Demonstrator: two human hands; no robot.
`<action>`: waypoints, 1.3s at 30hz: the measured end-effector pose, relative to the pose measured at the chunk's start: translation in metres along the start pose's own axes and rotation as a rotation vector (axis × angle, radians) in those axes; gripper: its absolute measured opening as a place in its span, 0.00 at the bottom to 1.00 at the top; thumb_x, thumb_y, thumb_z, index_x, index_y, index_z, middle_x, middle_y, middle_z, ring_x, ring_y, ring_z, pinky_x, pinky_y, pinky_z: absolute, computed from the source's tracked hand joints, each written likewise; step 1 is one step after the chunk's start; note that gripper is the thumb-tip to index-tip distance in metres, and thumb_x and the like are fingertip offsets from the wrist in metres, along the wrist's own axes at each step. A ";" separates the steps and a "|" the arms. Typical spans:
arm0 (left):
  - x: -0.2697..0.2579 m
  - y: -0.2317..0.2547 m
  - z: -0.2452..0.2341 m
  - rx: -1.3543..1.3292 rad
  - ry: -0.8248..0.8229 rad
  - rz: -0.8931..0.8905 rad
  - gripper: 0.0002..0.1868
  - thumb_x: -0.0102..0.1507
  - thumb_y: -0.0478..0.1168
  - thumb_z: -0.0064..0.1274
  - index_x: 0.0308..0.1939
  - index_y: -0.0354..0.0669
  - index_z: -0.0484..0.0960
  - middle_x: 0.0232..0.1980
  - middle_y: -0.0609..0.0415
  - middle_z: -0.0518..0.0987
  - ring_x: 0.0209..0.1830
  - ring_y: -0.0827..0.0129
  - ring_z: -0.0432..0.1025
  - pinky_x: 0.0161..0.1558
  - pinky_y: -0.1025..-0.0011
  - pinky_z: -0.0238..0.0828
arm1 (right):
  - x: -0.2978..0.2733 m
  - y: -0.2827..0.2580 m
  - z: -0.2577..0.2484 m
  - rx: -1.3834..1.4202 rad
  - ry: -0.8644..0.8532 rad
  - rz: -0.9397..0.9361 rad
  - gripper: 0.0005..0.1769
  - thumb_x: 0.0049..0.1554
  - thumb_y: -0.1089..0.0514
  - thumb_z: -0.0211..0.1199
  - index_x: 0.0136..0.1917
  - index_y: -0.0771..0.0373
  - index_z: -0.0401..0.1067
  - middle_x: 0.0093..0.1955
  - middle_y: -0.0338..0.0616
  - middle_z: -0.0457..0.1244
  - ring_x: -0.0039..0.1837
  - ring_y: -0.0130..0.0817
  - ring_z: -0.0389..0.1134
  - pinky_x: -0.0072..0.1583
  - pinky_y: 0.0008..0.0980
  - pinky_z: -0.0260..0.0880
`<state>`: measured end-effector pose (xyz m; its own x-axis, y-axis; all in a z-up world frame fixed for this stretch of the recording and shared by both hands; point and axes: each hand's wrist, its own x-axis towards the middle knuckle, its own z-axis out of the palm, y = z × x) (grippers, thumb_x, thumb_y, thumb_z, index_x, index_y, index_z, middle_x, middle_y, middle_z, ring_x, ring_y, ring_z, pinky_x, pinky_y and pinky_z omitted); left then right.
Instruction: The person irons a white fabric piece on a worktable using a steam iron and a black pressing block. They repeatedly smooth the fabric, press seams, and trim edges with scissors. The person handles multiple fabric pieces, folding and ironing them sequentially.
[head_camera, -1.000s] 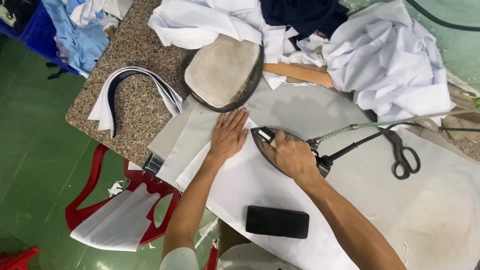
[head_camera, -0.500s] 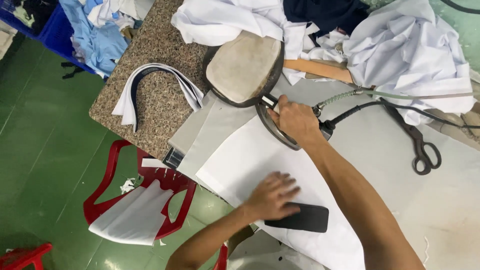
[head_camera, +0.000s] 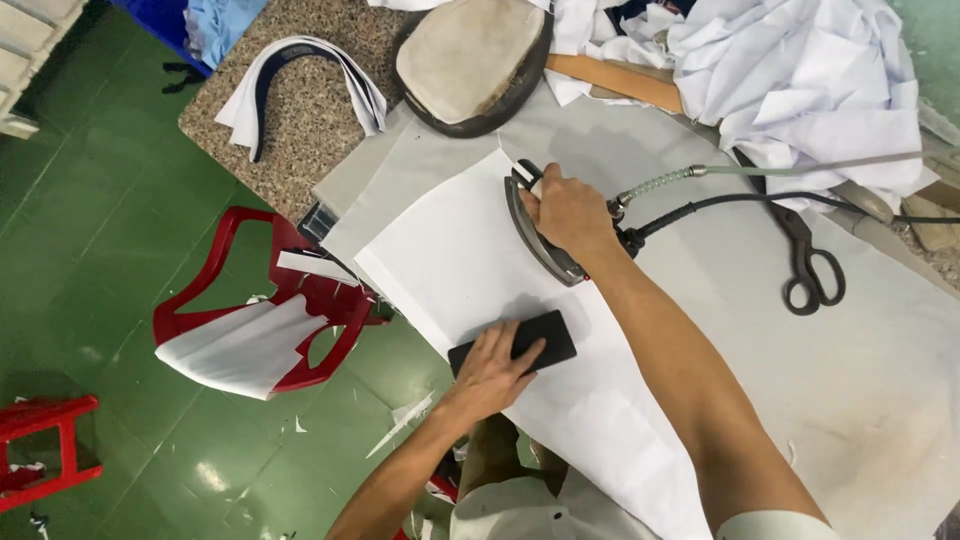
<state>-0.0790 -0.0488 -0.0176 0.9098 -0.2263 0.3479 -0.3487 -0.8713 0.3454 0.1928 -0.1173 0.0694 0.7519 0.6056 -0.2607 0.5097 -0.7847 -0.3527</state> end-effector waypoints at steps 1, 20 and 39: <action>0.001 -0.005 -0.002 -0.003 0.000 -0.005 0.29 0.57 0.48 0.63 0.62 0.50 0.81 0.62 0.28 0.69 0.56 0.38 0.64 0.50 0.52 0.63 | -0.010 0.003 -0.001 -0.002 -0.005 -0.001 0.26 0.66 0.39 0.49 0.54 0.68 0.64 0.40 0.64 0.68 0.45 0.60 0.75 0.44 0.53 0.78; -0.033 -0.079 -0.048 0.359 0.208 -0.558 0.26 0.60 0.48 0.62 0.61 0.47 0.81 0.59 0.32 0.72 0.53 0.46 0.67 0.46 0.58 0.64 | 0.054 -0.147 0.026 -0.207 -0.238 -0.526 0.24 0.65 0.39 0.49 0.55 0.63 0.65 0.41 0.55 0.71 0.45 0.52 0.76 0.48 0.50 0.76; -0.011 -0.139 -0.054 0.255 0.160 -0.477 0.27 0.59 0.45 0.64 0.63 0.47 0.81 0.61 0.33 0.72 0.55 0.43 0.67 0.53 0.54 0.65 | 0.080 -0.125 0.022 -0.149 -0.064 -0.207 0.25 0.67 0.38 0.48 0.53 0.64 0.63 0.38 0.60 0.69 0.43 0.58 0.75 0.47 0.53 0.76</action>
<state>-0.0522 0.0981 -0.0225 0.9012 0.2699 0.3392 0.1765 -0.9431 0.2816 0.1804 0.0320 0.0731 0.5998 0.7586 -0.2545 0.7096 -0.6513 -0.2690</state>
